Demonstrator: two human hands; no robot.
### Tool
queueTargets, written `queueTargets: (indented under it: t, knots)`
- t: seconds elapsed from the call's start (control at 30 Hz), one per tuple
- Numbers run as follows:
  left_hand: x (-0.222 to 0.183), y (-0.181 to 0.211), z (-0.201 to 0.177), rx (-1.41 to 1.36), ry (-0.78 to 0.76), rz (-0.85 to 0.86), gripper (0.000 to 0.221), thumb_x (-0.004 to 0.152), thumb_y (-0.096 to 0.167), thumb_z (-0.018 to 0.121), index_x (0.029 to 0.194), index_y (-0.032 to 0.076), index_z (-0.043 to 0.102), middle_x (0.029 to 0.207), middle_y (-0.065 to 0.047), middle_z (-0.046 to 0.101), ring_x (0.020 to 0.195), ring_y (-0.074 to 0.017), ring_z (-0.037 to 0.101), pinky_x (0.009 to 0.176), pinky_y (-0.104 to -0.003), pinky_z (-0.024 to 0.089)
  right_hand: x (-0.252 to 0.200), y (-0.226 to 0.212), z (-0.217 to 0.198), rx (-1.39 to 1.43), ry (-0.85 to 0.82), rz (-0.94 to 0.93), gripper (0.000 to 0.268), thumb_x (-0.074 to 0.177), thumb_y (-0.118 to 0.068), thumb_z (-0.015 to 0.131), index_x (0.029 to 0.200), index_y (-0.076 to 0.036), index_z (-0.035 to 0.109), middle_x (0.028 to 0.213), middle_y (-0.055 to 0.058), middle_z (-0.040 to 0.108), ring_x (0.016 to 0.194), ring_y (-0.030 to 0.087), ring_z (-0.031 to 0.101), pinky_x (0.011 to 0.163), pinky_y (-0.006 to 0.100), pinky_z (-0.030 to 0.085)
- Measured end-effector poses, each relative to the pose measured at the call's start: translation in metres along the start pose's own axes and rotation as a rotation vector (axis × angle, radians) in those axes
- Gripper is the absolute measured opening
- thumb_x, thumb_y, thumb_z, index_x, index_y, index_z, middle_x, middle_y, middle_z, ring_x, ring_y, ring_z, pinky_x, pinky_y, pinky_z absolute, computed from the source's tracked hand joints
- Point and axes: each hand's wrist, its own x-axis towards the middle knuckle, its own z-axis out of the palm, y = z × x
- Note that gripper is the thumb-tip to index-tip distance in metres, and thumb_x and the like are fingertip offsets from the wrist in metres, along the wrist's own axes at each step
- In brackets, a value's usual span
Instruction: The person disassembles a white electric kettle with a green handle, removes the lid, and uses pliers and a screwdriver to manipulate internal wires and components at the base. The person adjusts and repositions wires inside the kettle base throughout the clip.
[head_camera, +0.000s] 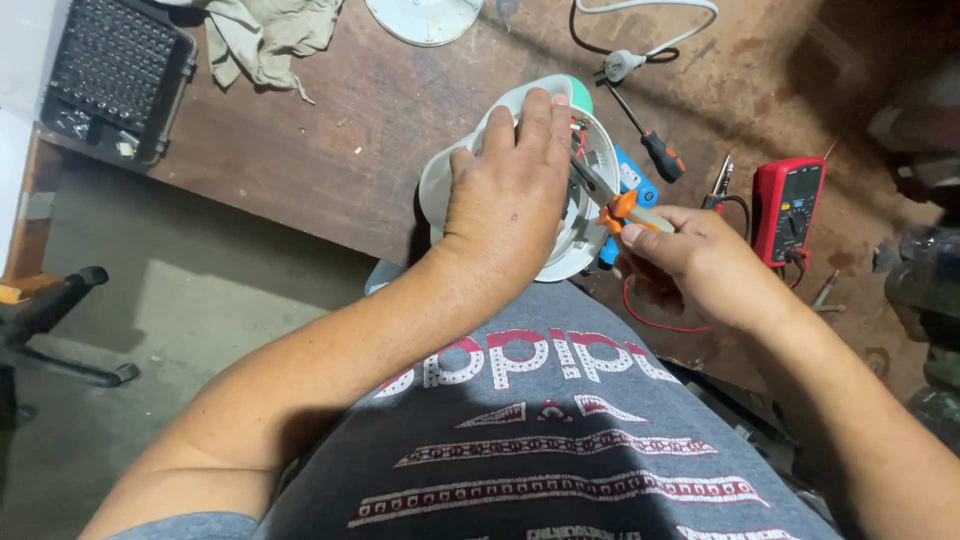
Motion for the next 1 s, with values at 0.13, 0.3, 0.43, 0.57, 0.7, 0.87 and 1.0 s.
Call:
queueTargets:
  t: [0.13, 0.3, 0.43, 0.57, 0.7, 0.87, 1.0]
  knots:
    - [0.000, -0.002, -0.001, 0.037, -0.036, 0.000, 0.126, 0.071, 0.077, 0.092, 0.178, 0.020, 0.055, 0.166, -0.003, 0.057, 0.129, -0.0230, 0.062, 0.071, -0.039, 0.060, -0.015, -0.035, 0.023, -1.172, 0.211, 0.022, 0.046, 0.120, -0.056, 0.057, 0.116, -0.012, 0.067, 0.118, 0.026, 0.085, 0.112, 0.057, 0.076, 0.091, 0.063, 0.055]
    - [-0.001, -0.001, 0.001, 0.030, -0.023, -0.031, 0.117, 0.077, 0.070, 0.087, 0.176, 0.018, 0.056, 0.169, -0.005, 0.058, 0.129, -0.0256, 0.062, 0.070, -0.040, 0.059, -0.041, -0.049, 0.049, -1.498, 0.183, -0.139, 0.051, 0.117, -0.056, 0.056, 0.126, -0.007, 0.060, 0.114, 0.022, 0.082, 0.100, 0.055, 0.083, 0.081, 0.069, 0.064]
    - [-0.004, -0.005, -0.001, 0.026, -0.046, -0.008, 0.141, 0.062, 0.089, 0.093, 0.178, 0.020, 0.054, 0.170, -0.003, 0.057, 0.131, -0.0224, 0.062, 0.072, -0.038, 0.060, -0.020, -0.051, 0.027, -0.938, 0.105, 0.059, 0.041, 0.120, -0.050, 0.063, 0.108, -0.012, 0.066, 0.085, 0.011, 0.080, 0.078, 0.030, 0.068, 0.079, 0.048, 0.049]
    - [-0.005, -0.006, -0.002, 0.009, -0.036, -0.015, 0.142, 0.062, 0.091, 0.094, 0.178, 0.019, 0.053, 0.169, -0.003, 0.057, 0.130, -0.0229, 0.061, 0.070, -0.037, 0.061, 0.011, 0.007, -0.012, 0.286, -0.202, -0.001, 0.032, 0.117, -0.034, 0.066, 0.110, -0.003, 0.060, 0.096, 0.030, 0.077, 0.051, 0.028, 0.053, 0.033, 0.033, 0.029]
    - [-0.007, -0.006, 0.001, 0.028, 0.010, -0.001, 0.114, 0.077, 0.067, 0.089, 0.176, 0.019, 0.057, 0.168, -0.004, 0.060, 0.130, -0.0241, 0.064, 0.069, -0.037, 0.059, 0.010, 0.014, -0.008, 0.191, -0.229, -0.026, 0.030, 0.120, -0.035, 0.068, 0.102, -0.012, 0.061, 0.086, 0.013, 0.063, 0.055, 0.017, 0.050, 0.042, 0.031, 0.037]
    - [-0.007, -0.004, -0.001, 0.048, 0.001, 0.009, 0.122, 0.072, 0.072, 0.091, 0.177, 0.020, 0.057, 0.168, -0.003, 0.059, 0.131, -0.0239, 0.064, 0.070, -0.039, 0.060, -0.023, -0.019, 0.028, -1.637, 0.272, -0.253, 0.028, 0.112, -0.033, 0.053, 0.123, -0.010, 0.063, 0.102, 0.020, 0.087, 0.085, 0.048, 0.087, 0.072, 0.062, 0.066]
    - [-0.009, -0.010, -0.004, 0.038, -0.068, 0.010, 0.144, 0.066, 0.097, 0.091, 0.179, 0.018, 0.051, 0.172, -0.005, 0.055, 0.140, -0.0254, 0.060, 0.076, -0.038, 0.066, -0.016, -0.028, 0.014, -0.883, 0.017, -0.177, 0.019, 0.116, -0.025, 0.058, 0.113, -0.006, 0.054, 0.086, 0.014, 0.061, 0.063, 0.031, 0.059, 0.049, 0.048, 0.047]
